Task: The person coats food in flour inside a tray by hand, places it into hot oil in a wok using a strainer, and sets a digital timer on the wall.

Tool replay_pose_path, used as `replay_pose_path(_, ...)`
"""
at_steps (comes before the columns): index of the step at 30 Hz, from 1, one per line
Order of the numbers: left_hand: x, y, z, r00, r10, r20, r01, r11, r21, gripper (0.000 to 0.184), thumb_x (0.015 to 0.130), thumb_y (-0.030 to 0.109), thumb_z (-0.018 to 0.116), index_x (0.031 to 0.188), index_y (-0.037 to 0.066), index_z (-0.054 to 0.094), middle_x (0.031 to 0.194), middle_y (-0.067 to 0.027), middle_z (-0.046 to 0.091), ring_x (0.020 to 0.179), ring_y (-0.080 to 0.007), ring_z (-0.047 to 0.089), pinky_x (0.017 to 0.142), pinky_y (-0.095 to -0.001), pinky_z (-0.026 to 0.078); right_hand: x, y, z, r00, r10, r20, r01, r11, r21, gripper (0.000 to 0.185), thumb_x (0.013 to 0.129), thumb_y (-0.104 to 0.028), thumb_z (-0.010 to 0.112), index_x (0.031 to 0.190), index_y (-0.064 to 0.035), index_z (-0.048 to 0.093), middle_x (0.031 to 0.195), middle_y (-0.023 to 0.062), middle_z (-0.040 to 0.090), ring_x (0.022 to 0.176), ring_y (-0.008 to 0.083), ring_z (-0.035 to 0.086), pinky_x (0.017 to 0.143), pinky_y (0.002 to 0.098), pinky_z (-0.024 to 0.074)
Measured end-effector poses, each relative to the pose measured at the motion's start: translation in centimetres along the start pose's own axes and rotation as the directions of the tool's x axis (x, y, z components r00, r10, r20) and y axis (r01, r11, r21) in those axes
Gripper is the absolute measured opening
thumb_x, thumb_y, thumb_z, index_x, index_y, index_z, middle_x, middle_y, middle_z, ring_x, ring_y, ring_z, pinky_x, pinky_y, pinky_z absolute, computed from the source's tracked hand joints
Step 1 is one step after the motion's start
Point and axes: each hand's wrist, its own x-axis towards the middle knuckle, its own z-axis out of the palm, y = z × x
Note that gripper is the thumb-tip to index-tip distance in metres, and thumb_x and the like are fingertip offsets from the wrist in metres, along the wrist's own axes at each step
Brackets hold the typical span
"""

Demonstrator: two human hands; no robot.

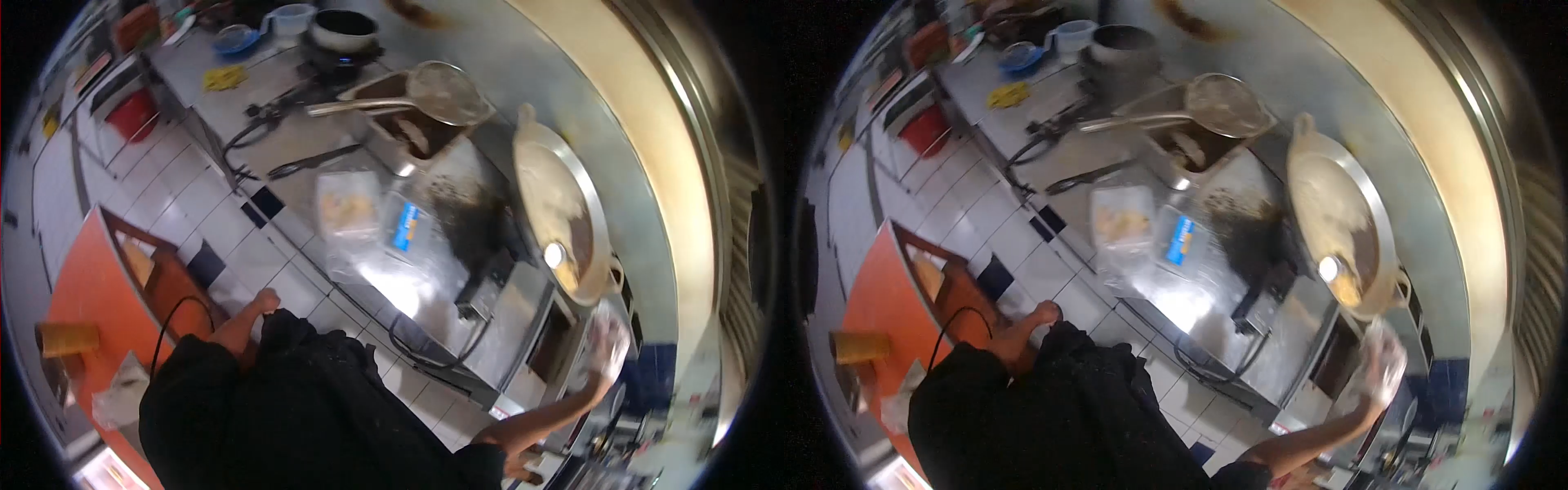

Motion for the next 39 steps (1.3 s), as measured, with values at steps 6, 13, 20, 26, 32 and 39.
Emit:
replay_pose_path(6,0.1,-7.5,-2.6,0.782,0.528,-0.331,-0.379,0.825,0.419,0.02,0.07,0.018,0.053,0.06,0.004,0.063,0.066,-0.0164,0.061,0.071,-0.0338,0.06,0.061,-0.0428,0.05,-7.6,-12.1,14.9,0.977,0.168,0.134,-0.191,0.965,0.182,0.031,0.084,-0.023,0.06,0.102,0.0018,0.063,0.086,0.0087,0.065,0.076,0.0146,0.061,0.064,0.0276,0.0484)
replay_pose_path(13,-3.5,-8.2,-11.1,0.99,-0.085,-0.116,0.005,0.826,-0.563,0.021,0.078,0.018,0.053,0.077,-0.001,0.061,0.078,-0.0182,0.062,0.074,-0.0325,0.061,0.068,-0.0399,0.048,-10.3,-19.6,27.5,0.901,0.183,0.394,-0.337,0.867,0.368,0.028,0.083,-0.026,0.063,0.089,0.001,0.064,0.069,0.002,0.059,0.063,0.0081,0.051,0.055,0.0237,0.0413)
replay_pose_path(20,-4.6,-1.7,-19.4,0.927,0.254,-0.275,-0.344,0.867,-0.362,0.019,0.083,0.017,0.054,0.08,-0.001,0.06,0.073,-0.0114,0.061,0.067,-0.018,0.06,0.06,-0.0317,0.047,-11.1,-19.4,30.4,0.878,0.24,0.415,-0.479,0.43,0.765,0.033,0.084,-0.024,0.058,0.096,0.0061,0.06,0.08,0.0103,0.064,0.07,0.0193,0.061,0.066,0.0266,0.0481)
replay_pose_path(26,-10.0,17.0,-27.0,0.8,0.552,0.235,-0.326,0.728,-0.603,0.018,0.091,0.018,0.051,0.089,0.002,0.058,0.073,-0.0019,0.058,0.067,-0.0091,0.055,0.061,-0.023,0.044,-17.7,-17.7,28.5,0.807,0.527,0.267,-0.237,-0.125,0.963,0.041,0.089,-0.029,0.056,0.112,0.0039,0.053,0.105,0.017,0.059,0.095,0.0249,0.059,0.084,0.0366,0.0492)
replay_pose_path(32,-13.2,27.7,-21.9,0.108,0.805,0.584,-0.753,0.45,-0.481,0.018,0.089,0.018,0.054,0.096,0.002,0.059,0.078,-0.0033,0.06,0.07,-0.0097,0.056,0.062,-0.0255,0.045,-31.6,-24.0,29.1,0.376,0.925,0.057,0.155,-0.124,0.98,0.037,0.09,-0.029,0.052,0.111,0.0017,0.055,0.107,0.0128,0.06,0.101,0.0233,0.057,0.092,0.0317,0.0419)
replay_pose_path(39,-31.9,28.6,-11.6,-0.604,0.453,0.656,-0.776,-0.149,-0.613,0.027,0.084,0.016,0.059,0.108,0.004,0.058,0.083,-0.0107,0.056,0.074,-0.0226,0.056,0.065,-0.0341,0.046,-47.6,-39.7,32.6,-0.15,0.988,-0.038,0.173,0.064,0.983,0.039,0.089,-0.031,0.054,0.104,0.0048,0.06,0.099,0.0118,0.064,0.092,0.0209,0.06,0.085,0.0304,0.045)
